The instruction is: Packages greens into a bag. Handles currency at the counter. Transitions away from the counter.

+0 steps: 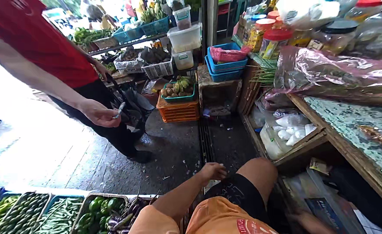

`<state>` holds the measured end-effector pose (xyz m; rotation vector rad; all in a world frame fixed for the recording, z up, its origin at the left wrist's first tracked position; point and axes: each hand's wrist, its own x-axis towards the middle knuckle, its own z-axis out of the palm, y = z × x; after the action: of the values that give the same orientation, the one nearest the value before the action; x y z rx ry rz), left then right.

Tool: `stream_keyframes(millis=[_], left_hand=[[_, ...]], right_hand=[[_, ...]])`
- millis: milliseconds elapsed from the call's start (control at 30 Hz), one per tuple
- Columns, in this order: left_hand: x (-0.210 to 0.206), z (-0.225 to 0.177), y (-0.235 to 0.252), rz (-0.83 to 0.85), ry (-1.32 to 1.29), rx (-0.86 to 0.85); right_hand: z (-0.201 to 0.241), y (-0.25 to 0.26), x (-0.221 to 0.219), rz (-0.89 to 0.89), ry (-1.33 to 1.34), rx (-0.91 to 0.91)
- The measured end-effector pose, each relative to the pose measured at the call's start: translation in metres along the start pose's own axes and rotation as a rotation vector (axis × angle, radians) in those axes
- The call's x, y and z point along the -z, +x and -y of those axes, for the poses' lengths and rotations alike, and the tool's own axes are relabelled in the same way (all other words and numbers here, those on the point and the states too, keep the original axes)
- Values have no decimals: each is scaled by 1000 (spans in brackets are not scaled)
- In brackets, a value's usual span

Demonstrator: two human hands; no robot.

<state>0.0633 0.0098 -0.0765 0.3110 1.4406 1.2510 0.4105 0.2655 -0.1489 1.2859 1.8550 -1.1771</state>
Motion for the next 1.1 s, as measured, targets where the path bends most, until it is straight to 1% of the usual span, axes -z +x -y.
stream_keyframes(millis=[67, 133, 233, 300, 367, 467, 567, 633, 700, 767, 833, 867, 900, 967, 1000, 1033, 1067, 1100], left_hand=[[5, -18, -7, -99, 5, -96], [10, -38, -18, -276, 20, -241], [26, -77, -44, -562, -4, -555], [40, -105, -67, -680, -18, -723], [52, -131, -94, -771, -80, -852], [65, -165, -135, -865, -293, -944], [79, -188, -165, -930, -532, -1002], [84, -197, -174, -999, -660, -1022], [85, -197, -171, -1010, -657, -1007], [80, -185, -156, -947, -463, -975], [63, -162, -128, -817, -195, -913], [46, -148, -111, -722, -74, -831], [22, -133, -94, -603, 34, -702], [-37, -102, -65, -254, 286, -388], [-68, -87, -51, -46, 431, -275], [-100, -71, -38, 161, 539, -209], [-131, -59, -28, 354, 604, -167], [-159, -49, -17, 517, 653, -118]], right_hand=[[2, 3, -1, -106, 136, 44], [7, -3, 6, -172, 197, 65], [5, -8, 12, -200, 297, 70], [3, -10, 12, -203, 331, 51], [0, -8, 11, -181, 292, 27], [-1, -7, 9, -157, 270, -2], [1, -8, 8, -151, 304, -1], [0, -8, 9, -151, 308, 0], [2, -12, 11, -154, 320, 6], [6, -17, 14, -159, 307, 40], [11, -19, 18, -202, 277, 130], [14, -20, 20, -255, 290, 207], [22, -26, 22, -316, 336, 296], [46, -52, 24, -411, 515, 476], [57, -67, 23, -423, 626, 585], [65, -82, 22, -381, 733, 696], [69, -97, 20, -301, 822, 789], [70, -108, 17, -231, 877, 858]])
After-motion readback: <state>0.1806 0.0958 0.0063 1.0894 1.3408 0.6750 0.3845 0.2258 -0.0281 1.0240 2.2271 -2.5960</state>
